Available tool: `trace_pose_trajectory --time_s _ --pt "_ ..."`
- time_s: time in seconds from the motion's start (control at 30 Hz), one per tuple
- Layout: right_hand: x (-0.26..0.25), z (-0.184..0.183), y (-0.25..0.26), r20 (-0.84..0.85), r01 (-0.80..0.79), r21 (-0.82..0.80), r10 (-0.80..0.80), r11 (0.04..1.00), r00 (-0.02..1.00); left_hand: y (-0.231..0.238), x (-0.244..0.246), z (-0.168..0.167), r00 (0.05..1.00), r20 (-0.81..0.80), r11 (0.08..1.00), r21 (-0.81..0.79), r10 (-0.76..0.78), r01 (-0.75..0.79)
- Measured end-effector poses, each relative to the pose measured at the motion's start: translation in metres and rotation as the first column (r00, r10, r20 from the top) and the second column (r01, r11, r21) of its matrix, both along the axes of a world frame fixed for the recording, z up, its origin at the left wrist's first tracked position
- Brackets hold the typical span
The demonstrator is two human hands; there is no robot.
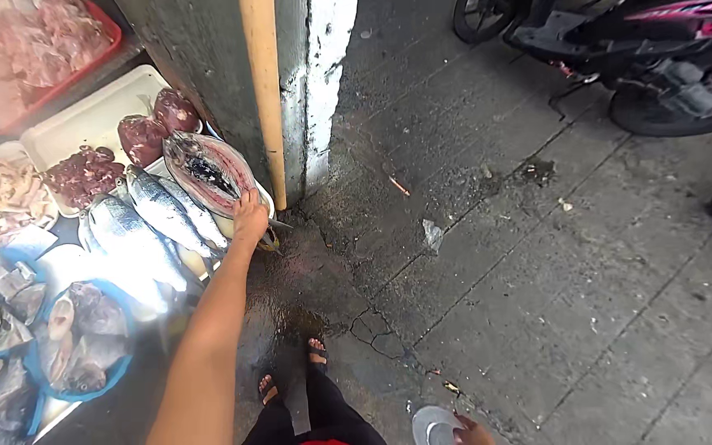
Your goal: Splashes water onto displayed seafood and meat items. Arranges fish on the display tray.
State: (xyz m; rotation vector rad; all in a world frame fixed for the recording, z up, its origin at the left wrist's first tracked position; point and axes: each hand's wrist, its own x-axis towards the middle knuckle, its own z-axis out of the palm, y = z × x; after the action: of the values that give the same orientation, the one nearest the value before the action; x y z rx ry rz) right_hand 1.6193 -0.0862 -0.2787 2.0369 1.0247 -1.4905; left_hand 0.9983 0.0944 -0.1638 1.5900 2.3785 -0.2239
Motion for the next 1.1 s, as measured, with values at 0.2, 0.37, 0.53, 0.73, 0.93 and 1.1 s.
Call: trace_pose_trajectory --time_s 0.2,0.37,0.53,0.73,0.93,1.1 --pt "-0.002 -0.017 0.017 -0.014 0.032 -0.02 -0.033 0.999 0.999 0.002 0.001 0.002 0.999 -0.035 1.0 -0.002 -0.004 0.004" --pt "-0.004 -0.031 0.03 -0.029 -0.009 -0.021 0.009 1.0 1.0 -0.003 0.002 0.002 0.999 0.008 0.999 0.016 0.04 -0.04" --pt "0.001 -0.034 0.042 -0.009 -0.045 0.01 0.045 0.999 0.999 -0.013 -0.006 0.002 0.993 0.096 0.99 0.114 0.068 -0.079" --pt "0.004 -0.019 0.057 0.003 -0.059 0.053 0.059 0.997 0.998 -0.068 -0.031 0.036 0.971 0.15 0.822 0.518 0.186 -0.237" --pt "-0.02 -0.014 0.071 -0.021 -0.214 0.034 0.215 0.976 0.976 -0.104 -0.006 0.006 0.999 0.039 0.992 0.126 -0.002 -0.003" --pt "-0.041 -0.003 0.075 -0.045 -0.16 0.125 0.167 0.979 0.985 -0.077 0.008 -0.008 0.999 0.002 0.997 0.059 0.051 -0.051"
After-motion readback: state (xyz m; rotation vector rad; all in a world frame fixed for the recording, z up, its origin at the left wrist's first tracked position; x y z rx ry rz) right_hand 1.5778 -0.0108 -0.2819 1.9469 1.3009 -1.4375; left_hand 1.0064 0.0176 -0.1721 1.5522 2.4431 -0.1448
